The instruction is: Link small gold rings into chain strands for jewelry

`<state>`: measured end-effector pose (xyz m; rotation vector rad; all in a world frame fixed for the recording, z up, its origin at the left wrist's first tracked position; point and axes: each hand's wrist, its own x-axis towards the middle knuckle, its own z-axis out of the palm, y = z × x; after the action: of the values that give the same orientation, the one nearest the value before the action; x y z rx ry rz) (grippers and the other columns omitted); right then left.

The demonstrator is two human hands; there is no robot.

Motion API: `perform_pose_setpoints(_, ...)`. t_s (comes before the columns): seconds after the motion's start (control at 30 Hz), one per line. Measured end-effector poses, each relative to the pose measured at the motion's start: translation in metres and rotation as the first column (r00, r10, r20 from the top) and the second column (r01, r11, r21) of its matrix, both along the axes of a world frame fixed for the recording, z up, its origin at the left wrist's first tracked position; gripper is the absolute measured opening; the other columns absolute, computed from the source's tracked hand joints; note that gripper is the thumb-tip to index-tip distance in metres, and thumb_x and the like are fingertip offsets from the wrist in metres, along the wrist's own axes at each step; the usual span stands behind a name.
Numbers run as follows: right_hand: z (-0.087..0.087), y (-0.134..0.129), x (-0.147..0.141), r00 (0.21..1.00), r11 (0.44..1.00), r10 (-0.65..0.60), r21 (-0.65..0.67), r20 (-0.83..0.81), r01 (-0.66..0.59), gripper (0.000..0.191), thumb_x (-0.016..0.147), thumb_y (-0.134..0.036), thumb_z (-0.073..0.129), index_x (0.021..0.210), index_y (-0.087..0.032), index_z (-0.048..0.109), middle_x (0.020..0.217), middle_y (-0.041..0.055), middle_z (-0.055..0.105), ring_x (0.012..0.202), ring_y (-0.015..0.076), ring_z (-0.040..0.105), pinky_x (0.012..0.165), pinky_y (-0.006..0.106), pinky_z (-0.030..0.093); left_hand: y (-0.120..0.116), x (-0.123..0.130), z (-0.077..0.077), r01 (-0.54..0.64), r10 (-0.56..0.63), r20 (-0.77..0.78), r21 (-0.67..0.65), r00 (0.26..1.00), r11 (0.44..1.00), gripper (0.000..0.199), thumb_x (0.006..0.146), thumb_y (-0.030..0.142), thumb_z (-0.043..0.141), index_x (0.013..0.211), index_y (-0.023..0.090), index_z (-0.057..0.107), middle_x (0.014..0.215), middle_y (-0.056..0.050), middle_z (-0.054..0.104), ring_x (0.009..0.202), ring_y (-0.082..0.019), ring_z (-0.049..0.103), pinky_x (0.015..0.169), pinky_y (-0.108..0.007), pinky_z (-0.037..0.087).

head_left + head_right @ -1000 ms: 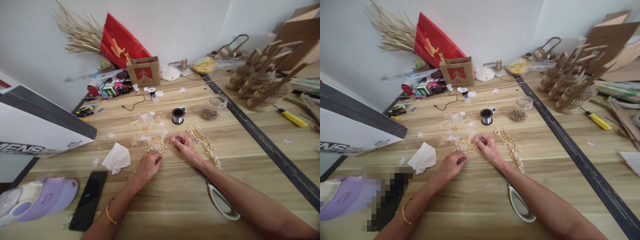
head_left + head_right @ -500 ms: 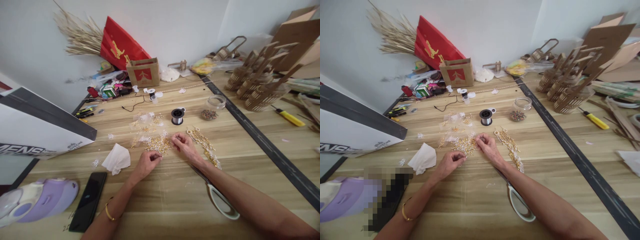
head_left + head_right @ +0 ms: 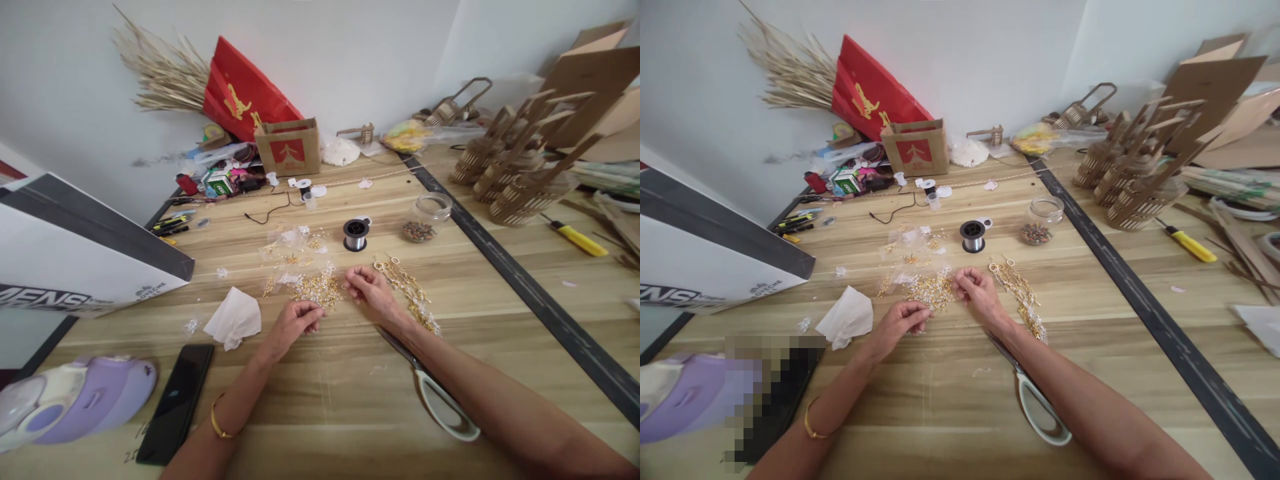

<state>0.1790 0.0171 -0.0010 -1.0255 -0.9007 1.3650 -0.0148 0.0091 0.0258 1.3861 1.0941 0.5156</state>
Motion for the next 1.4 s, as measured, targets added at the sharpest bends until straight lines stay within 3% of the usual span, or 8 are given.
perform_pose_setpoints(0.23, -0.005, 0.002, 0.002, 1.0, 1.0, 0.024, 0.002, -0.006, -0.024, 0.033, 0.069, -0.047, 0.068, 0.071, -0.017, 0.053, 0.064, -0.0009, 0.057, 0.045, 0.0062, 0.043, 0.038, 0.018, 0.032, 0.002, -0.002, -0.004, 0.035, -0.034, 0.049, -0.027, 0.998, 0.999, 0.027, 0.078, 0.038, 0.059, 0.075, 0.011, 0.065, 0.062, -0.003, 0.064, 0.056, -0.01, 0.05, 0.057, -0.021, 0.039)
perform_pose_setpoints(0.37, -0.001, -0.004, -0.001, 0.979, 0.985, 0.159, 0.051, 0.131, -0.167, 0.031, 0.078, -0.048, 0.059, 0.076, -0.017, 0.053, 0.067, 0.0007, 0.062, 0.044, 0.0068, 0.044, 0.039, 0.018, 0.033, 0.001, -0.002, -0.003, 0.041, -0.038, 0.074, -0.041, 0.997, 0.998, 0.029, 0.078, 0.039, 0.059, 0.075, 0.011, 0.065, 0.059, -0.003, 0.063, 0.057, -0.011, 0.052, 0.058, -0.022, 0.039)
perform_pose_setpoints(0.5, 0.004, -0.012, -0.006, 0.912, 0.932, 0.318, 0.092, 0.257, -0.351, 0.029, 0.084, -0.048, 0.05, 0.085, -0.019, 0.05, 0.07, 0.0005, 0.064, 0.044, 0.0085, 0.05, 0.039, 0.019, 0.034, 0.001, -0.002, -0.002, 0.056, -0.052, 0.086, -0.045, 0.995, 0.997, 0.03, 0.078, 0.041, 0.059, 0.073, 0.012, 0.064, 0.061, -0.003, 0.064, 0.057, -0.011, 0.052, 0.059, -0.022, 0.039)
perform_pose_setpoints(0.7, 0.003, -0.018, -0.008, 0.852, 0.885, 0.381, 0.122, 0.36, -0.448, 0.025, 0.088, -0.046, 0.044, 0.088, -0.02, 0.047, 0.064, -0.0018, 0.062, 0.043, 0.0096, 0.052, 0.043, 0.02, 0.036, 0.002, -0.003, -0.003, 0.062, -0.057, 0.125, -0.033, 0.991, 0.998, 0.029, 0.08, 0.04, 0.058, 0.077, 0.012, 0.065, 0.064, -0.004, 0.066, 0.058, -0.011, 0.054, 0.058, -0.022, 0.039)
perform_pose_setpoints(0.83, 0.0, -0.017, -0.007, 0.834, 0.896, 0.312, 0.151, 0.454, -0.418, 0.023, 0.087, -0.042, 0.047, 0.086, -0.02, 0.051, 0.052, -0.0055, 0.051, 0.043, 0.0096, 0.043, 0.045, 0.021, 0.031, 0.002, -0.003, -0.005, 0.05, -0.044, 0.137, -0.041, 0.99, 0.998, 0.027, 0.081, 0.037, 0.058, 0.076, 0.012, 0.064, 0.064, -0.004, 0.067, 0.057, -0.01, 0.053, 0.058, -0.021, 0.039)
perform_pose_setpoints(0.97, -0.001, -0.016, -0.005, 0.817, 0.912, 0.22, 0.186, 0.532, -0.367, 0.019, 0.088, -0.037, 0.046, 0.083, -0.019, 0.052, 0.052, -0.0068, 0.04, 0.047, 0.0093, 0.035, 0.046, 0.021, 0.025, 0.001, -0.003, -0.005, 0.043, -0.036, 0.125, -0.053, 0.992, 0.998, 0.026, 0.08, 0.037, 0.059, 0.075, 0.012, 0.064, 0.063, -0.003, 0.068, 0.056, -0.01, 0.053, 0.058, -0.021, 0.04)
perform_pose_setpoints(1.4, -0.003, -0.012, -0.004, 0.837, 0.949, 0.117, 0.187, 0.535, -0.252, 0.02, 0.087, -0.036, 0.047, 0.083, -0.017, 0.051, 0.054, -0.0071, 0.036, 0.049, 0.0084, 0.031, 0.047, 0.021, 0.025, 0.002, -0.004, -0.006, 0.084, -0.076, 0.119, -0.064, 0.99, 0.994, 0.024, 0.079, 0.034, 0.061, 0.08, 0.01, 0.066, 0.069, -0.006, 0.07, 0.061, -0.011, 0.057, 0.062, -0.022, 0.042)
